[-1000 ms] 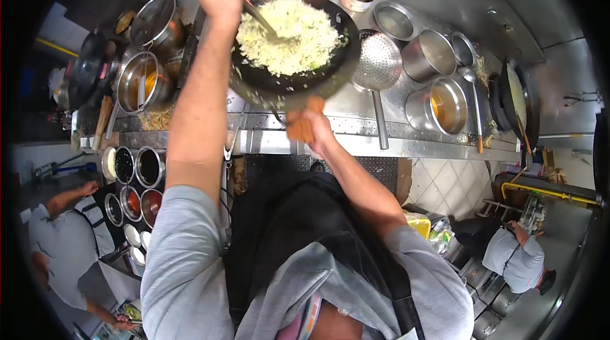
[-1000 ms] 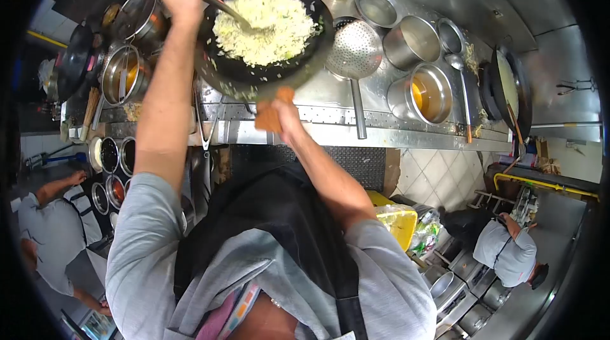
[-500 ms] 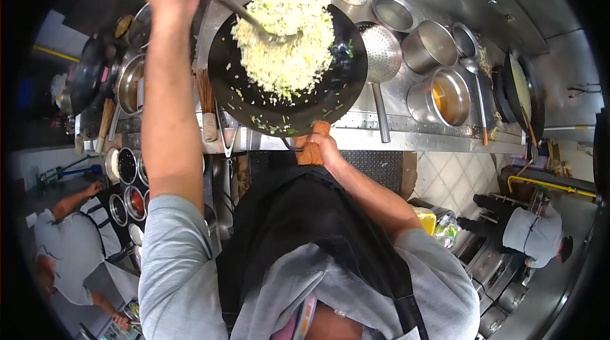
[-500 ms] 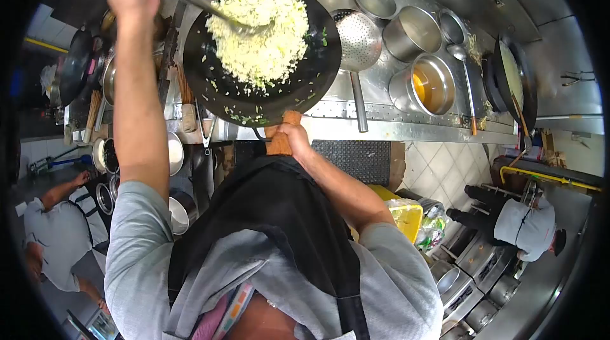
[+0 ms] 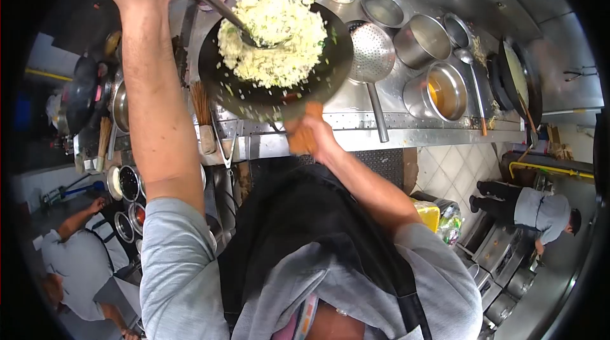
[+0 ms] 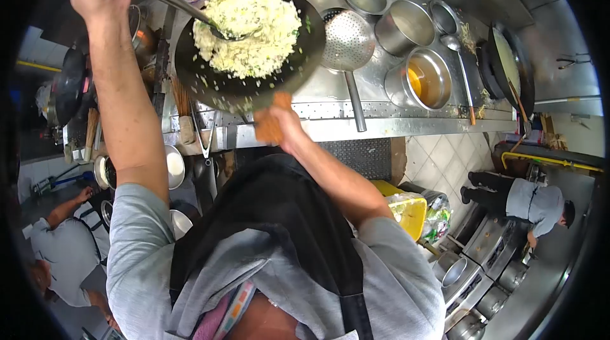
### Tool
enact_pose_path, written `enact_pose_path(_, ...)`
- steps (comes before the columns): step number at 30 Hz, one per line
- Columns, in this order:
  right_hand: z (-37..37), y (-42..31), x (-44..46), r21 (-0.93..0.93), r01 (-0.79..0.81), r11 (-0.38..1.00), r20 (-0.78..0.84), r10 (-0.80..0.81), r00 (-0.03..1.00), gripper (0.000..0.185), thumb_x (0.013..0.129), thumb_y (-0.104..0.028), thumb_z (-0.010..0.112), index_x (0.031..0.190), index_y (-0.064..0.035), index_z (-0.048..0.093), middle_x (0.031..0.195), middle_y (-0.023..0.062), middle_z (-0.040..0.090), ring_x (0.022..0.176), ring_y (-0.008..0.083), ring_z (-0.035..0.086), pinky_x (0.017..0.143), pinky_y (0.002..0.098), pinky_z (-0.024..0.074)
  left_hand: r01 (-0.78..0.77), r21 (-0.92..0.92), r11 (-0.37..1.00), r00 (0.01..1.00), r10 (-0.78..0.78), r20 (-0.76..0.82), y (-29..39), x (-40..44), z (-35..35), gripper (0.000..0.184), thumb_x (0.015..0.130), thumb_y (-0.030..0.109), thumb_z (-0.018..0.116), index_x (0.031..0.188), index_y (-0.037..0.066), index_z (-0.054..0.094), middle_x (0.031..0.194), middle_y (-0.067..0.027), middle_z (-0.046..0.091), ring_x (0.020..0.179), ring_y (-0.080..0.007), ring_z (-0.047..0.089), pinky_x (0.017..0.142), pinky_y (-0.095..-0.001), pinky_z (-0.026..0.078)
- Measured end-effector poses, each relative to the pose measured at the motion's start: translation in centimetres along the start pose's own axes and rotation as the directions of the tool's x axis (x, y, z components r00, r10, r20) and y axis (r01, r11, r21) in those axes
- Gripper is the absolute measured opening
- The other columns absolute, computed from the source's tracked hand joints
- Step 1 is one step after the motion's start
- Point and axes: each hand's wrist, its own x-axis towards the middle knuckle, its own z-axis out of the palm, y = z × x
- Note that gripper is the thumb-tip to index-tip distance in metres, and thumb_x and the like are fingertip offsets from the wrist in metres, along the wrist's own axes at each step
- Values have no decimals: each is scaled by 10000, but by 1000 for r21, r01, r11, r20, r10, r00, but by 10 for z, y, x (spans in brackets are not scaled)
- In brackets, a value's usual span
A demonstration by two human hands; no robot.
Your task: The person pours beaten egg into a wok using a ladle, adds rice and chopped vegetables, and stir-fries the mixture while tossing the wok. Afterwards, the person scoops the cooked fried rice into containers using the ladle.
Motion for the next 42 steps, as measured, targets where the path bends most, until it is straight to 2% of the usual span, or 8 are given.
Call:
enact_pose_path(15,18,-25,146,-3,16,1000,8,-16,1000,349,889,-132,499,1177,64,513,1063,236,663,891,356,669,748,500,571,-84,485,871,987,139,-80,-138,-35,-70,226,923,166,705,791,69,549,551,24,468,440,-84,433,415,-275,342)
enact_pose_path(19,18,-15,142,-6,45,999,-21,-45,999,362,878,-129,506,1184,64,518,1033,214,666,874,350,674,731,495,579,213,98,972,975,-205,-90,-164,7,-64,222,909,92,690,777,73,513,533,11,433,412,-100,364,424,-273,331)
enact_pose_path(23,12,-14,147,25,45,999,-33,-44,998,302,866,-102,523,1117,66,542,1005,210,665,845,341,678,730,484,584,-97,249,964,992,114,-57,-121,5,-34,240,908,112,687,751,70,509,542,-14,482,427,-108,434,431,-276,392)
enact_pose_path(28,21,-14,141,11,55,998,-48,-54,997,292,879,-123,516,1091,70,570,989,188,667,852,327,678,744,472,576,354,152,923,935,-344,-91,-189,29,-65,326,902,126,694,692,116,443,510,33,401,384,-88,380,377,-280,331)
enact_pose_path(33,12,-9,153,-16,32,999,-39,-33,999,299,887,-143,529,1109,51,575,998,189,674,880,325,673,780,463,567,-115,282,953,977,160,-143,-154,19,-43,313,937,224,677,718,82,506,525,26,470,391,-94,418,393,-278,383)
enact_pose_path(39,-9,-16,162,-30,-103,994,136,106,985,391,913,-311,560,1125,14,613,803,27,648,582,168,615,425,305,493,349,-28,937,935,-346,76,-220,-117,-99,131,923,148,699,865,86,600,788,-13,592,787,-109,572,707,-290,487)
enact_pose_path(40,-7,-19,160,-167,-101,981,54,112,992,395,890,-386,584,1109,-60,624,814,20,640,584,157,593,416,290,464,-127,319,939,987,89,131,-226,-132,-113,179,908,162,721,825,94,577,759,-22,566,753,-109,550,673,-283,468)
enact_pose_path(42,6,-22,142,-203,-115,972,-73,103,992,350,852,-477,635,1055,-194,609,856,-19,635,637,141,574,467,271,386,-17,600,800,993,-58,106,-166,-179,-133,192,880,216,755,879,89,612,906,-59,624,871,-168,604,728,-330,483)
